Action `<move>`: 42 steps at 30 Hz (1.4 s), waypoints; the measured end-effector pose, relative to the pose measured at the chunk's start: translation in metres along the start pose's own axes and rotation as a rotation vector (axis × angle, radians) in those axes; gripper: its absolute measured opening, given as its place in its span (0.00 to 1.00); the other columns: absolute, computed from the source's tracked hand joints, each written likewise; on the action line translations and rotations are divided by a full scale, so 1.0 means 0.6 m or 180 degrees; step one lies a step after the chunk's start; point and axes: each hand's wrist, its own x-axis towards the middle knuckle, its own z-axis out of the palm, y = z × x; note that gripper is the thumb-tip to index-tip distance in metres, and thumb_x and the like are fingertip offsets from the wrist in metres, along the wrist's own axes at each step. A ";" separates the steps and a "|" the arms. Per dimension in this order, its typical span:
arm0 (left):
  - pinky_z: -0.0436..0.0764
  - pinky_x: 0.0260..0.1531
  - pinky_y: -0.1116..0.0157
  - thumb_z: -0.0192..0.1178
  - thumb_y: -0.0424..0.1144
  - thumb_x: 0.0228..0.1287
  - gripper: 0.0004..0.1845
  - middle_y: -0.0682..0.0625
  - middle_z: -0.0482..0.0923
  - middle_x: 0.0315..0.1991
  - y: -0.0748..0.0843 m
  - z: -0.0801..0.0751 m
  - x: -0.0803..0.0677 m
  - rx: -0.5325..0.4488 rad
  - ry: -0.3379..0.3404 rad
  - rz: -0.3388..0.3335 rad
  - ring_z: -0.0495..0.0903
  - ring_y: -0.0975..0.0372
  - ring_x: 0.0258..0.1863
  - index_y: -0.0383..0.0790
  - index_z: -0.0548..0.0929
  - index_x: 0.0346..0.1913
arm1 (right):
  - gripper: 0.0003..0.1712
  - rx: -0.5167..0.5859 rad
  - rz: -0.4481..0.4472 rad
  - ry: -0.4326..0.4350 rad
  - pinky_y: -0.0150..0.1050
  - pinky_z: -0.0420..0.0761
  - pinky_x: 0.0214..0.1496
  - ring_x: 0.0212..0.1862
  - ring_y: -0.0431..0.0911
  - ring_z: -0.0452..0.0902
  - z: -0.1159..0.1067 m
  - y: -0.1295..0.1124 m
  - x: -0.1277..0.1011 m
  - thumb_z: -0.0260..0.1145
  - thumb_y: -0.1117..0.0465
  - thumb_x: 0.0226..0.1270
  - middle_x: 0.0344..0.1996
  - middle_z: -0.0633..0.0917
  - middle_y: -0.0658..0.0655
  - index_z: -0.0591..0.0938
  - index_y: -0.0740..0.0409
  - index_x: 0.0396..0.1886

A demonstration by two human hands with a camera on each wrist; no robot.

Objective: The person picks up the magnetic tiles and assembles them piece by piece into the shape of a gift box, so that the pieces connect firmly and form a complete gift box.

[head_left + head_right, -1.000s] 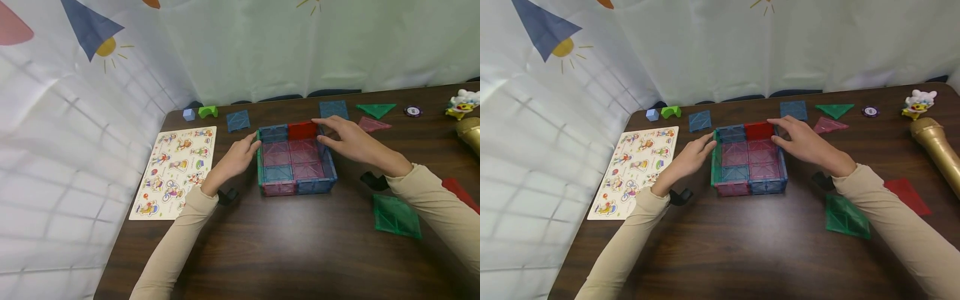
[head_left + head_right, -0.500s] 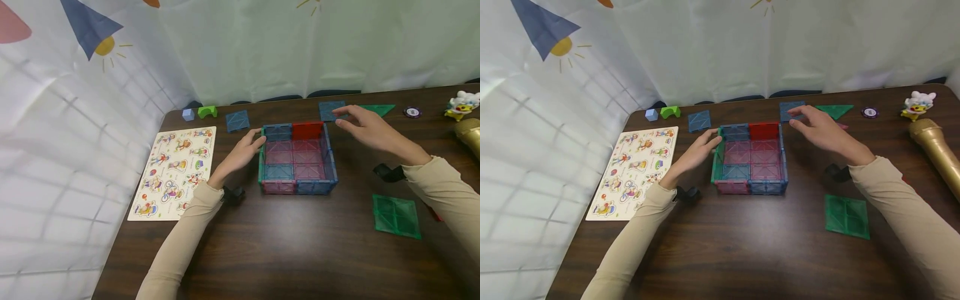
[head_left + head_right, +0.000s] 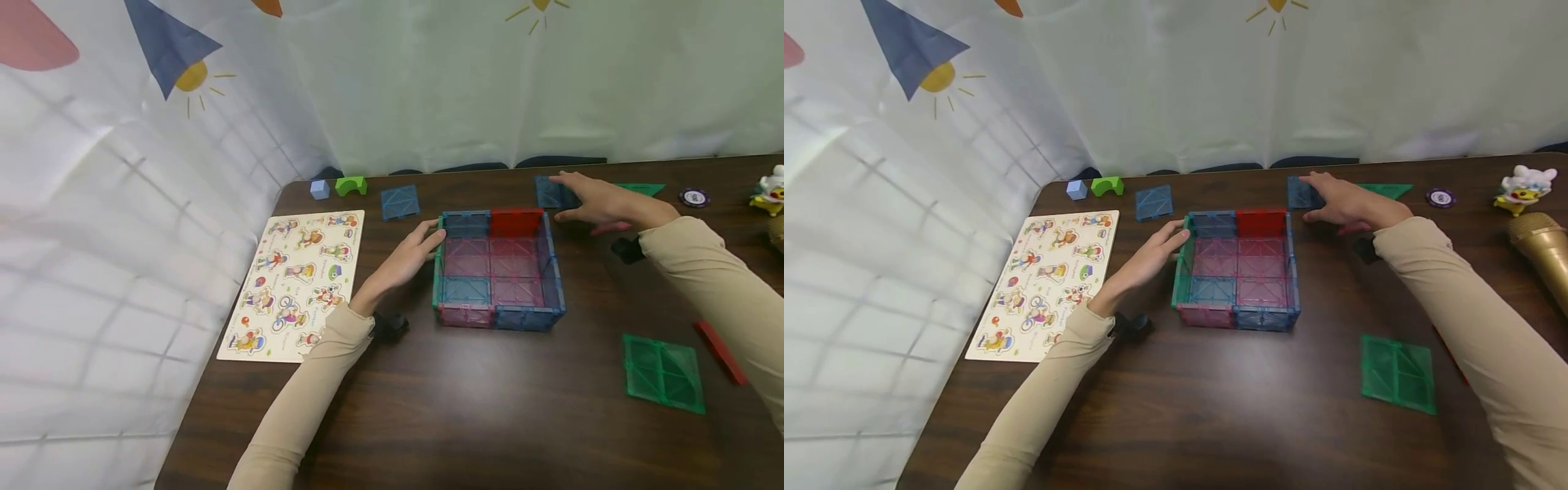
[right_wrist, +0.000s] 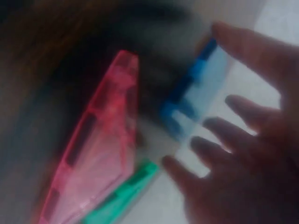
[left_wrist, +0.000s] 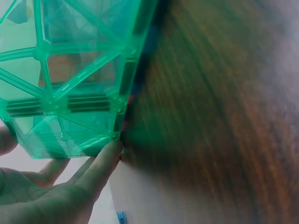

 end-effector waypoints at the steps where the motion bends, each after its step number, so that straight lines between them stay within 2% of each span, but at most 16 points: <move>1: 0.66 0.75 0.49 0.41 0.51 0.86 0.33 0.37 0.57 0.80 0.000 0.001 0.000 -0.0010 -0.0002 0.0011 0.72 0.41 0.71 0.38 0.52 0.83 | 0.48 -0.0040 0.0025 -0.0030 0.76 0.53 0.72 0.77 0.79 0.44 0.001 0.002 0.000 0.67 0.61 0.76 0.78 0.46 0.83 0.49 0.77 0.80; 3: 0.66 0.75 0.49 0.41 0.51 0.86 0.33 0.37 0.57 0.80 -0.001 0.003 0.000 -0.0025 -0.0003 0.0031 0.72 0.41 0.71 0.37 0.52 0.83 | 0.49 -0.0175 0.0052 -0.0012 0.76 0.55 0.71 0.75 0.81 0.47 0.002 0.005 0.000 0.67 0.62 0.76 0.76 0.49 0.85 0.49 0.78 0.80; 6: 0.66 0.75 0.49 0.41 0.51 0.86 0.33 0.37 0.57 0.80 -0.002 0.004 0.000 -0.0013 0.0019 0.0036 0.73 0.41 0.71 0.38 0.53 0.83 | 0.48 -0.0431 0.0085 0.0155 0.75 0.61 0.68 0.69 0.82 0.54 0.002 0.005 -0.003 0.69 0.63 0.73 0.70 0.56 0.87 0.51 0.81 0.78; 10: 0.66 0.74 0.49 0.41 0.52 0.86 0.34 0.37 0.55 0.81 -0.002 0.005 -0.001 0.0014 0.0009 0.0010 0.72 0.40 0.71 0.38 0.52 0.83 | 0.47 -0.0632 0.0228 0.0150 0.74 0.62 0.64 0.65 0.81 0.52 0.005 -0.002 -0.003 0.69 0.57 0.75 0.65 0.56 0.87 0.55 0.83 0.76; 14: 0.67 0.74 0.49 0.41 0.52 0.86 0.34 0.37 0.54 0.81 0.001 0.005 -0.001 0.0009 -0.0049 -0.0010 0.72 0.40 0.71 0.38 0.51 0.84 | 0.44 -0.0541 0.0296 0.0205 0.75 0.62 0.65 0.68 0.81 0.50 0.012 -0.007 -0.006 0.70 0.57 0.74 0.68 0.54 0.86 0.61 0.85 0.73; 18: 0.67 0.74 0.49 0.42 0.52 0.86 0.34 0.37 0.55 0.81 0.002 0.005 0.000 -0.0005 -0.0067 -0.0024 0.73 0.40 0.70 0.38 0.51 0.83 | 0.41 -0.0358 0.0124 0.0353 0.73 0.65 0.67 0.67 0.80 0.58 0.019 -0.007 -0.010 0.72 0.60 0.71 0.67 0.60 0.87 0.64 0.86 0.69; 21: 0.66 0.75 0.49 0.41 0.52 0.86 0.34 0.37 0.55 0.81 0.001 0.005 0.002 -0.0016 -0.0070 -0.0035 0.73 0.40 0.71 0.37 0.51 0.83 | 0.41 -0.0426 0.0090 0.0424 0.71 0.68 0.66 0.65 0.79 0.63 0.023 -0.008 -0.010 0.73 0.57 0.70 0.63 0.65 0.88 0.67 0.85 0.68; 24: 0.65 0.75 0.49 0.41 0.52 0.86 0.35 0.37 0.55 0.81 0.000 0.003 0.002 -0.0011 -0.0066 -0.0046 0.72 0.40 0.71 0.37 0.51 0.83 | 0.44 -0.0555 0.0200 0.0527 0.70 0.68 0.67 0.64 0.77 0.64 0.020 -0.011 -0.012 0.73 0.53 0.67 0.61 0.68 0.87 0.70 0.85 0.67; 29: 0.64 0.75 0.48 0.41 0.53 0.86 0.35 0.37 0.54 0.81 0.000 -0.001 -0.002 0.0008 -0.0051 -0.0066 0.71 0.40 0.72 0.37 0.50 0.84 | 0.46 -0.0509 0.0268 0.0927 0.70 0.68 0.65 0.63 0.75 0.64 -0.008 -0.025 -0.030 0.73 0.50 0.65 0.61 0.69 0.84 0.70 0.83 0.69; 31: 0.63 0.76 0.47 0.41 0.53 0.86 0.35 0.37 0.54 0.81 0.001 -0.003 -0.004 0.0036 -0.0039 -0.0080 0.71 0.40 0.72 0.38 0.50 0.84 | 0.46 -0.0399 0.0081 0.1140 0.70 0.70 0.61 0.59 0.72 0.67 -0.022 -0.039 -0.042 0.75 0.50 0.64 0.60 0.70 0.81 0.72 0.79 0.70; 33: 0.62 0.76 0.46 0.41 0.54 0.86 0.36 0.37 0.54 0.82 0.001 -0.004 -0.006 0.0085 -0.0028 -0.0102 0.72 0.40 0.72 0.39 0.50 0.84 | 0.44 -0.0338 -0.0251 0.1332 0.67 0.73 0.55 0.56 0.69 0.71 -0.029 -0.059 -0.054 0.78 0.51 0.61 0.58 0.73 0.76 0.75 0.74 0.69; 36: 0.62 0.76 0.46 0.41 0.55 0.86 0.36 0.37 0.54 0.82 0.002 -0.004 -0.005 0.0106 -0.0028 -0.0099 0.72 0.41 0.72 0.39 0.50 0.84 | 0.42 -0.0274 -0.0797 0.1409 0.63 0.76 0.51 0.54 0.63 0.75 -0.025 -0.096 -0.067 0.82 0.54 0.55 0.56 0.77 0.69 0.79 0.69 0.67; 39: 0.62 0.76 0.47 0.40 0.55 0.86 0.36 0.37 0.54 0.82 0.001 -0.002 -0.003 0.0099 -0.0032 -0.0090 0.71 0.41 0.72 0.38 0.50 0.84 | 0.41 -0.0270 -0.1080 0.1217 0.62 0.77 0.53 0.56 0.61 0.77 -0.009 -0.130 -0.072 0.84 0.56 0.53 0.56 0.79 0.65 0.81 0.67 0.66; 42: 0.64 0.76 0.48 0.40 0.53 0.86 0.35 0.37 0.55 0.81 0.000 0.000 -0.002 0.0040 -0.0027 -0.0057 0.71 0.41 0.72 0.37 0.50 0.84 | 0.42 -0.0266 -0.1066 0.0922 0.61 0.77 0.56 0.58 0.59 0.75 0.008 -0.151 -0.069 0.83 0.54 0.55 0.58 0.78 0.64 0.80 0.67 0.67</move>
